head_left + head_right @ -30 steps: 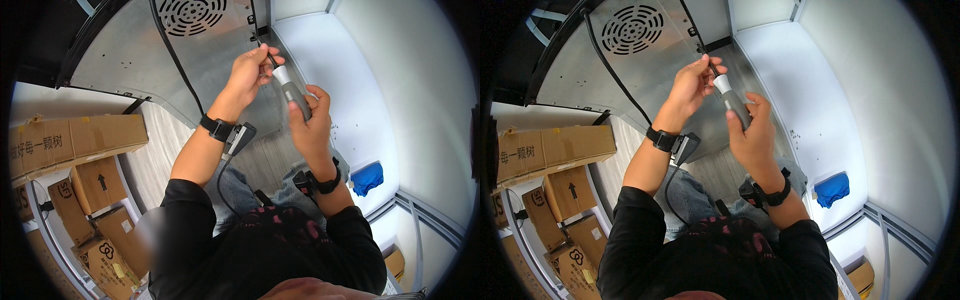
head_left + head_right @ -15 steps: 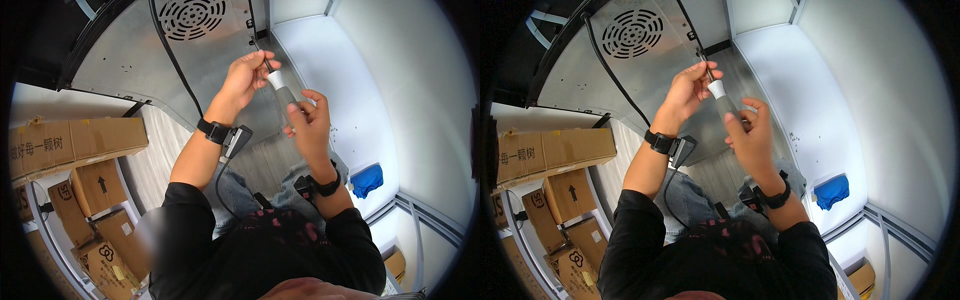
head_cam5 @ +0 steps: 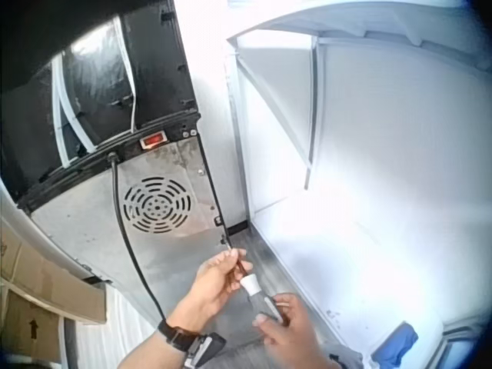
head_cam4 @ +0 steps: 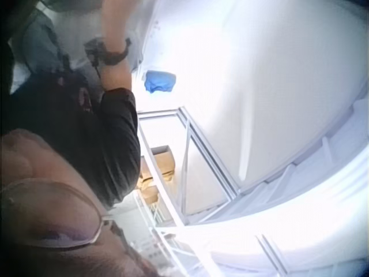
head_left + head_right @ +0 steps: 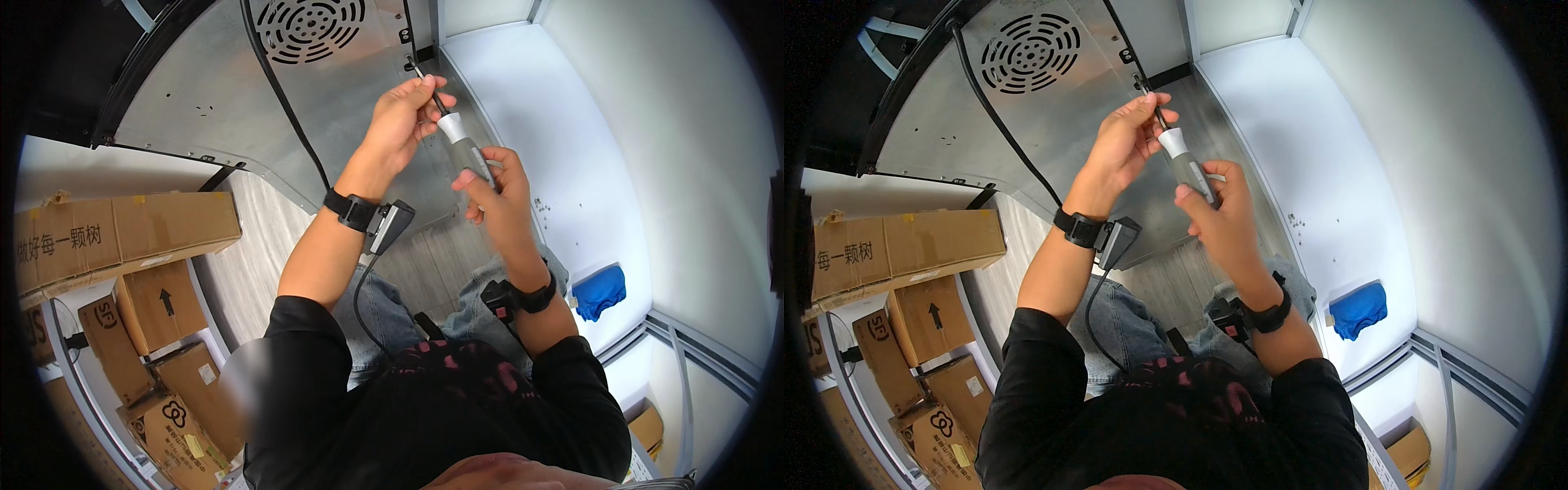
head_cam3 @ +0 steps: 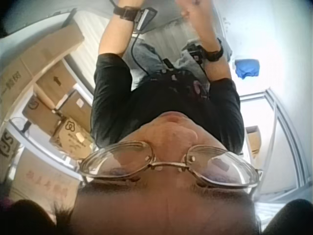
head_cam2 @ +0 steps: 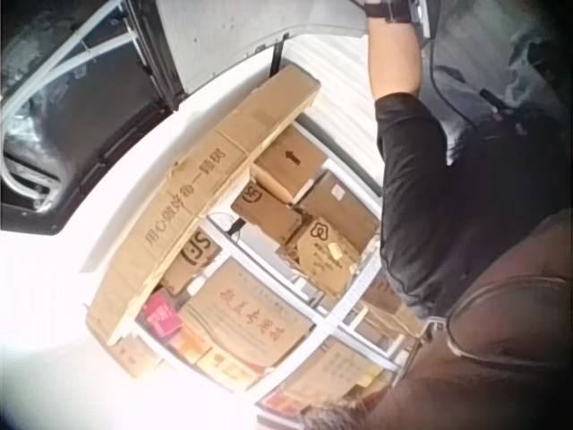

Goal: The person uses a manual screwdriver to fasten screws into the back panel of a large electronic device. They repeatedly insert and tighten screws along the edge of the panel while holding the device steady with the other hand.

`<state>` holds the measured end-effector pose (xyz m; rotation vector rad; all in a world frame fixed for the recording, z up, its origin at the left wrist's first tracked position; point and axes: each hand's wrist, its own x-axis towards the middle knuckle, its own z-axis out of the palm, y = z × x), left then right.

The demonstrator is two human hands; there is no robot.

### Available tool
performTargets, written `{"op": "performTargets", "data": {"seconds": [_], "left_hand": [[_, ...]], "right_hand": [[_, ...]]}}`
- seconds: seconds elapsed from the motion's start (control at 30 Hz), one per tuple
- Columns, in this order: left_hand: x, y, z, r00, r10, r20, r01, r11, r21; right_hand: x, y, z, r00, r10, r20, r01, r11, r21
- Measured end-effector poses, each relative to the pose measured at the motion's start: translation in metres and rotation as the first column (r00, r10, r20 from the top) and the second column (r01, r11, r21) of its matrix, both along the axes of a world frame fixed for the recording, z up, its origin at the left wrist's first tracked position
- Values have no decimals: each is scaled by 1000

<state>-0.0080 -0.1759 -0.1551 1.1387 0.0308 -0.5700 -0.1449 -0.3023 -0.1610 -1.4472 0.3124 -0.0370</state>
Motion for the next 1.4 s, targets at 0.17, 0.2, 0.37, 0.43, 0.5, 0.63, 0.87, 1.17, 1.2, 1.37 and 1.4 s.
{"op": "performTargets", "data": {"seconds": [0.17, 0.2, 0.37, 0.43, 0.5, 0.63, 0.87, 1.17, 1.2, 1.37, 1.4], "left_hand": [[0, 0, 7, 1000, 5, 13, -5, 1000, 9], [1, 0, 5, 1000, 21, 20, -22, 999, 41], [5, 3, -4, 999, 41, 25, -42, 998, 55], [5, 2, -3, 999, 44, 28, -46, 997, 63], [3, 0, -1, 998, 58, 25, -60, 994, 91], [6, 3, -4, 998, 56, 33, -58, 996, 61], [6, 1, -1, 998, 27, 62, -27, 1000, -5], [7, -1, -3, 996, 64, 68, -67, 997, 39], [6, -2, -2, 995, 73, 65, -76, 996, 51], [5, -1, 1, 994, 100, 44, -100, 995, -11], [5, -1, 2, 994, 106, 35, -105, 994, -36]], "right_hand": [[5, -13, -5, 998, 41, -51, -28, 971, 239], [6, -14, -5, 994, 75, -77, -53, 965, 256], [6, -5, -8, 995, 66, -70, -57, 991, 121], [7, 4, -21, 977, -12, 212, 47, 985, -164], [6, 5, -18, 971, -1, 239, 48, 980, -192], [5, -11, 1, 983, 180, -30, -159, 927, 341], [5, -9, -6, 975, 210, -72, -169, 915, 367], [3, -6, -1, 989, 110, -97, -71, 939, 336], [3, -7, -2, 988, 128, -81, -90, 925, 369], [1, -13, 0, 971, 238, -28, -187, 828, 529], [1, -14, 0, 968, 249, -30, -193, 819, 541]]}}
